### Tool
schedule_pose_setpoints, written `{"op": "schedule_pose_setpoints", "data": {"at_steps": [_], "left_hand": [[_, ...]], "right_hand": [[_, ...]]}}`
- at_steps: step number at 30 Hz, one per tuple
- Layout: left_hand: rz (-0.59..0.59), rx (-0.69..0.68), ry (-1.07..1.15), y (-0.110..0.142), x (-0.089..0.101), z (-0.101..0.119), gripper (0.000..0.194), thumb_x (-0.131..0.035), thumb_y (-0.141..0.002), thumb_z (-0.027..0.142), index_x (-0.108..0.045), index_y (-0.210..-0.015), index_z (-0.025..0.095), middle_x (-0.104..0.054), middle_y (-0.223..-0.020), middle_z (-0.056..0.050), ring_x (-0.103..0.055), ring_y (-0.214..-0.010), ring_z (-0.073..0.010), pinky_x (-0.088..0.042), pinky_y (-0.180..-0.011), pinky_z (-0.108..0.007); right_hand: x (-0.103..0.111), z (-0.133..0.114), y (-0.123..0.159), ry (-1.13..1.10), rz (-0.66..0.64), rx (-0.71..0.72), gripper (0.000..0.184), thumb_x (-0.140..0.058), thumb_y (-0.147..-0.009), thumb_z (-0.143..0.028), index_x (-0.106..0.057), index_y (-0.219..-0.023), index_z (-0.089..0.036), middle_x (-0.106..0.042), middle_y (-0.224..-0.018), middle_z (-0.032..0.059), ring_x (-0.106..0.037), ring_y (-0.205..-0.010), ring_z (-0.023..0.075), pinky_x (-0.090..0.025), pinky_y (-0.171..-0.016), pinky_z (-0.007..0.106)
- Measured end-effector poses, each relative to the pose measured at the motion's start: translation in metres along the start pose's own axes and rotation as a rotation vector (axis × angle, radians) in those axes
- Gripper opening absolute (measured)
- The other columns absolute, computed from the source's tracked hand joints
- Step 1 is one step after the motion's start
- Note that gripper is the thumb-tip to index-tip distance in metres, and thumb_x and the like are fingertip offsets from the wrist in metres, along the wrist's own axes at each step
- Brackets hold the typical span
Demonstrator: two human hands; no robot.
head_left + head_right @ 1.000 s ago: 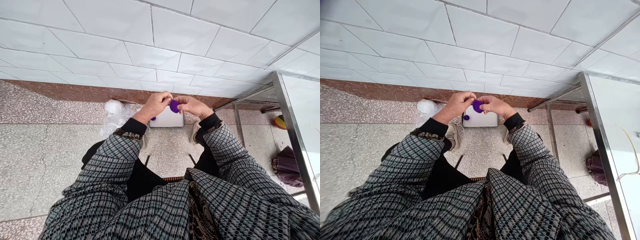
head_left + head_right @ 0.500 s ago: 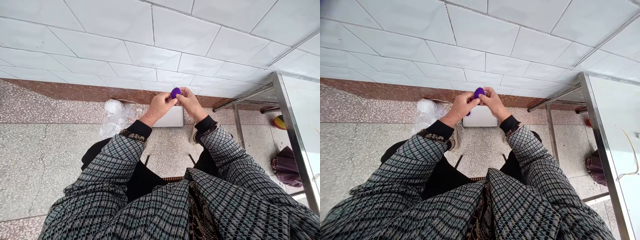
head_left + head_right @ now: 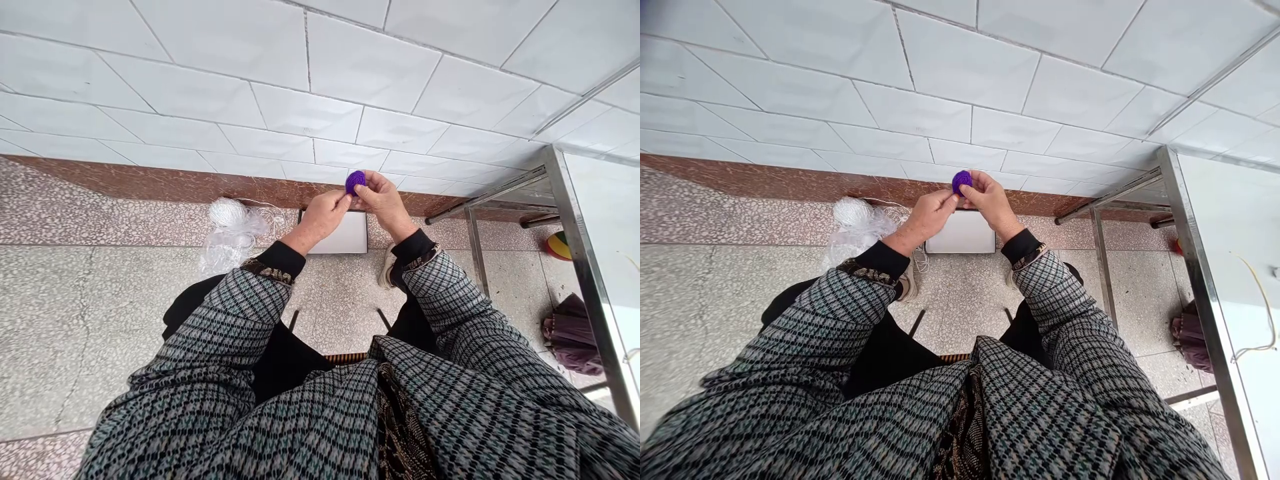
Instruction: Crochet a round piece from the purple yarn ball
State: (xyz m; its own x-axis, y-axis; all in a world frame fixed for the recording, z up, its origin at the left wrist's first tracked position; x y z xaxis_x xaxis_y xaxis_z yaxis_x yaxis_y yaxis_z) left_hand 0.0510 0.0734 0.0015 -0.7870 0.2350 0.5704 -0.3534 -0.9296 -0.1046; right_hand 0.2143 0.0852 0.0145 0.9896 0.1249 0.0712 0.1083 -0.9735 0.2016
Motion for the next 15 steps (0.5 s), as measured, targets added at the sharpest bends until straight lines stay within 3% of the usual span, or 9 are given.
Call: {"op": "schedule_pose_setpoints", "data": {"at_steps": [3, 8, 12, 15], "left_hand": [[-0.031, -0.033, -0.138, 0.001, 0.003, -0.003, 0.026, -0.055, -0.106, 0.029, -0.078, -0.097, 0.019, -0.082, -0.107, -0.012, -0.074, -0.100, -0.0274, -0.056, -0.091, -0.038], [-0.089, -0.108, -0.116, -0.003, 0.019, -0.011, 0.016, -0.064, -0.100, 0.026, -0.076, -0.090, 0.022, -0.077, -0.096, -0.007, -0.069, -0.093, -0.0224, -0.054, -0.091, -0.036], [-0.071, -0.083, -0.063, -0.009, 0.024, -0.020, 0.016, -0.065, -0.098, 0.024, -0.074, -0.086, 0.021, -0.077, -0.093, -0.006, -0.068, -0.091, -0.0218, -0.054, -0.092, -0.036], [-0.015, -0.019, -0.037, -0.011, 0.021, -0.026, 0.018, -0.062, -0.099, 0.025, -0.076, -0.089, 0.020, -0.080, -0.093, -0.007, -0.070, -0.090, -0.0226, -0.055, -0.090, -0.036]], "right_hand": [[0.005, -0.002, -0.001, 0.311, 0.031, -0.017, 0.024, -0.077, -0.093, -0.016, -0.068, -0.114, -0.019, -0.073, -0.096, 0.0011, -0.063, -0.069, 0.0125, -0.054, -0.062, 0.025], [-0.001, 0.004, 0.008, 0.565, -0.215, -0.136, 0.022, -0.081, -0.084, -0.005, -0.070, -0.094, -0.020, -0.072, -0.088, 0.0023, -0.061, -0.061, 0.0132, -0.053, -0.053, 0.028], [-0.008, 0.001, 0.016, 0.427, -0.407, -0.174, 0.019, -0.079, -0.083, -0.003, -0.072, -0.092, -0.019, -0.074, -0.091, 0.0026, -0.060, -0.064, 0.0116, -0.055, -0.056, 0.027], [-0.006, -0.007, 0.015, 0.182, -0.397, -0.144, 0.020, -0.074, -0.085, -0.007, -0.071, -0.100, -0.019, -0.072, -0.089, -0.0002, -0.058, -0.067, 0.0096, -0.057, -0.063, 0.024]]}}
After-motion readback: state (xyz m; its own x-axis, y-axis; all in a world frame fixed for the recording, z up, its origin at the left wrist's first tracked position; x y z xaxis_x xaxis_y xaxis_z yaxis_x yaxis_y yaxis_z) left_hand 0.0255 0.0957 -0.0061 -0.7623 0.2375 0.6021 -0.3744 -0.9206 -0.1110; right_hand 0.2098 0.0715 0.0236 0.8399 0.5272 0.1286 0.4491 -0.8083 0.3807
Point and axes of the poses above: each hand's wrist, its own y-axis away from the middle knuckle, its own x-axis out of the back of the hand, z = x × y, the point moved 4 cm from there along -y, towards the middle knuckle
